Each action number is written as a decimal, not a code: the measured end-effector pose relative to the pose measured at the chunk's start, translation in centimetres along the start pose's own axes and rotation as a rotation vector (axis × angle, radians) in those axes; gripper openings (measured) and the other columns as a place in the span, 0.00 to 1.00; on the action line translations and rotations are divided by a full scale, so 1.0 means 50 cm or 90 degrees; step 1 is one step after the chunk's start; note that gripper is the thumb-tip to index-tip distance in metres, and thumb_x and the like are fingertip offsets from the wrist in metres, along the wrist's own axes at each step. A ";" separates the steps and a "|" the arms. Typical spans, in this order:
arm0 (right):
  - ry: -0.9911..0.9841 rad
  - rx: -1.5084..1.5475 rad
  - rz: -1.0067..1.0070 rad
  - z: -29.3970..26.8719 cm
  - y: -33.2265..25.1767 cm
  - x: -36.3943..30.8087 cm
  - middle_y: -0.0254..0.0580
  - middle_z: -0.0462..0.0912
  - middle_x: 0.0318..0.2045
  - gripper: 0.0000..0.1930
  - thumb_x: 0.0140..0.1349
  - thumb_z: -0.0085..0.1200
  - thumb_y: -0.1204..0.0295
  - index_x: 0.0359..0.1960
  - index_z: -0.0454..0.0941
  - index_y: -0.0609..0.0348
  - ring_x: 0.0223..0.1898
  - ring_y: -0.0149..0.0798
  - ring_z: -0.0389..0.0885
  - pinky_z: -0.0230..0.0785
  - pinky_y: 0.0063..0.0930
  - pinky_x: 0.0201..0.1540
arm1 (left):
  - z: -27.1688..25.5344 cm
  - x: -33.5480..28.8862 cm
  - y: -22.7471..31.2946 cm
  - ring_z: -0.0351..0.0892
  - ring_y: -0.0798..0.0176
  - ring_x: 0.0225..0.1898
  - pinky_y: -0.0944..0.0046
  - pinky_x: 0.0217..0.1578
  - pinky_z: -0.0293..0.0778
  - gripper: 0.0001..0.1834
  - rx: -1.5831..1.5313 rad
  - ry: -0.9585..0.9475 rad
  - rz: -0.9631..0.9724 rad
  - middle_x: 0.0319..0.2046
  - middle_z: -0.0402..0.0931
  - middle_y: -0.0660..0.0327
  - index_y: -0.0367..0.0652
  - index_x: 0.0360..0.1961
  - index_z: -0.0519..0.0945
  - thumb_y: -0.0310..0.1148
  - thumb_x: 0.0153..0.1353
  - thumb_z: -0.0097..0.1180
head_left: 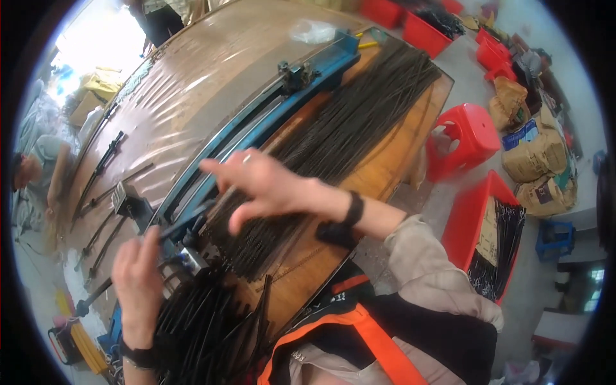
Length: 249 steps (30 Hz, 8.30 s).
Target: The person picks up a spring and slides it onto a rod, then places the assembly into a machine to be processed. They then remove the rod and place it onto a growing pile on the table, repeating the process.
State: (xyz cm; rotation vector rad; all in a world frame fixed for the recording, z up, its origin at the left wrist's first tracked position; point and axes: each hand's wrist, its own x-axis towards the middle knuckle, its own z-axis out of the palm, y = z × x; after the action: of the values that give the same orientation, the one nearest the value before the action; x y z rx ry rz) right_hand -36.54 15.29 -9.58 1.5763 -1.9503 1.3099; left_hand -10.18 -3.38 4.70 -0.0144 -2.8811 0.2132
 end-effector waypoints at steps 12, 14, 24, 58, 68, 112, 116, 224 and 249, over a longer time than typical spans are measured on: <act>0.024 0.105 -0.084 0.045 -0.131 0.033 0.32 0.74 0.20 0.17 0.59 0.63 0.64 0.50 0.83 0.50 0.22 0.30 0.72 0.67 0.25 0.28 | -0.042 -0.100 -0.001 0.71 0.52 0.28 0.54 0.30 0.69 0.21 0.005 0.048 -0.124 0.25 0.66 0.55 0.43 0.52 0.79 0.20 0.55 0.58; 0.050 0.099 -0.149 0.066 -0.156 0.048 0.33 0.75 0.20 0.18 0.57 0.64 0.68 0.51 0.82 0.49 0.22 0.31 0.73 0.67 0.26 0.28 | -0.040 -0.096 0.014 0.74 0.51 0.30 0.55 0.31 0.70 0.20 -0.045 0.019 -0.107 0.27 0.71 0.54 0.42 0.52 0.79 0.20 0.56 0.57; -0.127 0.180 0.091 0.161 -0.103 0.089 0.41 0.84 0.33 0.12 0.63 0.58 0.72 0.48 0.82 0.54 0.30 0.37 0.81 0.71 0.31 0.36 | -0.195 -0.291 -0.152 0.80 0.54 0.34 0.62 0.37 0.73 0.12 0.168 0.225 -0.370 0.36 0.79 0.49 0.36 0.50 0.77 0.28 0.68 0.53; -0.093 -0.351 -0.171 -0.059 0.168 0.139 0.43 0.78 0.28 0.03 0.61 0.56 0.73 0.33 0.78 0.59 0.35 0.47 0.75 0.66 0.38 0.43 | 0.145 -0.161 -0.189 0.79 0.49 0.30 0.54 0.31 0.76 0.10 -0.131 0.079 -0.263 0.27 0.76 0.55 0.43 0.34 0.77 0.38 0.65 0.54; -0.083 -0.285 -0.094 -0.024 0.174 0.134 0.45 0.77 0.30 0.05 0.64 0.55 0.73 0.35 0.77 0.62 0.39 0.46 0.74 0.65 0.37 0.45 | 0.175 -0.168 -0.197 0.78 0.46 0.32 0.51 0.34 0.75 0.15 -0.163 0.139 -0.318 0.26 0.76 0.53 0.42 0.28 0.79 0.41 0.66 0.52; -0.344 -0.015 -0.052 0.083 -0.144 -0.008 0.45 0.78 0.27 0.09 0.58 0.61 0.68 0.36 0.79 0.58 0.32 0.47 0.78 0.72 0.39 0.36 | 0.218 -0.170 -0.251 0.82 0.49 0.34 0.54 0.31 0.77 0.09 0.064 0.121 -0.122 0.33 0.81 0.55 0.47 0.41 0.76 0.38 0.69 0.49; -0.564 -0.130 -0.151 -0.004 -0.228 -0.150 0.41 0.75 0.25 0.11 0.51 0.62 0.67 0.34 0.77 0.55 0.31 0.47 0.76 0.72 0.40 0.33 | 0.173 -0.256 -0.347 0.82 0.51 0.35 0.52 0.32 0.76 0.10 0.152 0.124 -0.065 0.34 0.81 0.56 0.47 0.43 0.77 0.40 0.68 0.51; -0.275 0.369 -0.031 0.284 -0.270 0.241 0.41 0.86 0.31 0.07 0.64 0.58 0.70 0.39 0.83 0.60 0.33 0.32 0.83 0.73 0.27 0.32 | -0.160 -0.405 -0.130 0.78 0.49 0.30 0.59 0.33 0.74 0.12 0.081 0.280 -0.434 0.34 0.79 0.48 0.36 0.49 0.78 0.25 0.66 0.55; -0.462 0.106 -0.200 0.384 -0.314 0.291 0.36 0.81 0.24 0.05 0.64 0.57 0.67 0.34 0.82 0.53 0.33 0.35 0.80 0.62 0.34 0.52 | -0.080 -0.468 -0.159 0.78 0.46 0.32 0.57 0.34 0.74 0.12 0.051 0.185 -0.522 0.34 0.78 0.47 0.35 0.48 0.77 0.28 0.66 0.55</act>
State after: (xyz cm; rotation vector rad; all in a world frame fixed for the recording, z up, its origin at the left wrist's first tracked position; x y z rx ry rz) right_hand -21.95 -8.43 -2.31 2.5827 -1.8444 0.8483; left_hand 13.56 -11.35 3.85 1.0250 -2.3508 0.1455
